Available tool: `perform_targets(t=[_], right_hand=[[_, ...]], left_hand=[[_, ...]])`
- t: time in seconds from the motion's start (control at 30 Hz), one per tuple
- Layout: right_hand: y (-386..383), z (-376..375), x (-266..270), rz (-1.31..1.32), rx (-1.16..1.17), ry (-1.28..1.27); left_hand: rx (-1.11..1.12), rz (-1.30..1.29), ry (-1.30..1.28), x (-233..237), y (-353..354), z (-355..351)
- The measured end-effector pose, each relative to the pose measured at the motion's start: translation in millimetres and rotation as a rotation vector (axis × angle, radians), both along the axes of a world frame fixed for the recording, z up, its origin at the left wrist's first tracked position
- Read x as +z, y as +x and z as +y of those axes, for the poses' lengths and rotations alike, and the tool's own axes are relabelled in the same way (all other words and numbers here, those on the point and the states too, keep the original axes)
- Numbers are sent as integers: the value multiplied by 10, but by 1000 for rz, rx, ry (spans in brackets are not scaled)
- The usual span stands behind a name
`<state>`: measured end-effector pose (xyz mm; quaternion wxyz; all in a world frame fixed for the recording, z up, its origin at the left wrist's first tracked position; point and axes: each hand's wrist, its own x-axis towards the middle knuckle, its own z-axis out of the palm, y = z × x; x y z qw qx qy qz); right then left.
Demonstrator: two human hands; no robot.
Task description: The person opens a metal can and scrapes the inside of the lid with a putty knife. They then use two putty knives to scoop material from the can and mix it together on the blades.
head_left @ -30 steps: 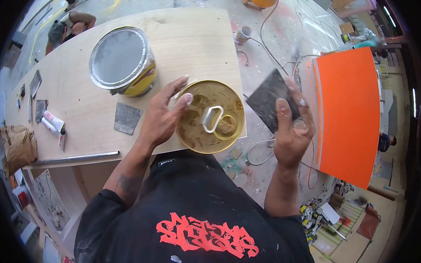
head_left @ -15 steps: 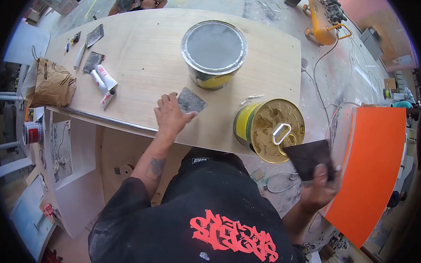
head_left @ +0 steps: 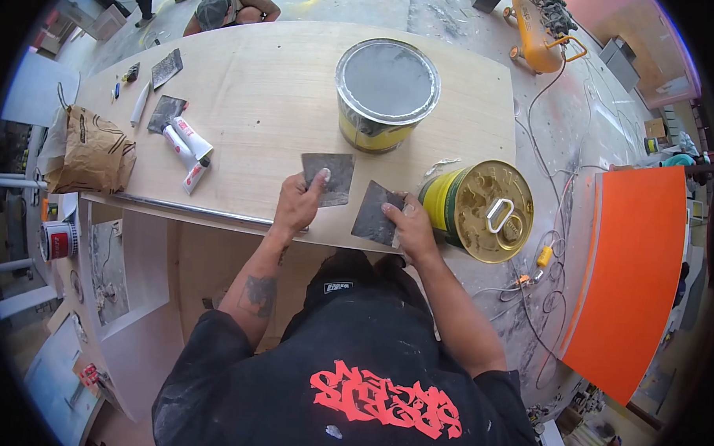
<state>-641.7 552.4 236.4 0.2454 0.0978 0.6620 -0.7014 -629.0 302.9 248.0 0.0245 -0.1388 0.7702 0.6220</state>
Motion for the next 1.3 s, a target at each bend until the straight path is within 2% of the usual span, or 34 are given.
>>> perform_targets(t=[0.03,0.1,0.2,0.4,0.5,0.6,0.7,0.8,0.9,1.0,1.1,1.13,1.2,1.27,1.3], right_hand=[[13,-17,-63,-49,-35,-54],[35,-48,-133,-146,-95,-159],[35,-45,-134,-158,-57,-191],[115,29,-128,-38,-10,-309],[208,119,-59,68,50,-268],[326,197,49,53,64,-293],[463,290,207,-9,63,-408],[592,362,226,185,80,-356],[650,425,298,197,79,-417],[659,498,460,167,81,-461],[675,634,589,89,143,-403],[700,640,584,199,128,-407],[763,730,737,129,130,-455],[829,809,887,140,141,-526],[863,853,967,118,142,-551]], left_hand=[[42,44,162,4,44,-24],[65,61,239,71,121,-91],[133,116,379,204,245,-101],[227,120,325,291,511,14],[267,121,326,335,639,104],[295,112,302,365,760,192],[268,243,67,470,807,340],[249,255,-155,678,878,475],[263,329,-92,820,894,587],[257,270,-28,855,894,599],[264,254,91,714,822,560],[261,220,107,706,797,560],[260,150,133,704,814,513],[119,256,-217,667,872,493],[15,368,-505,607,904,455]])
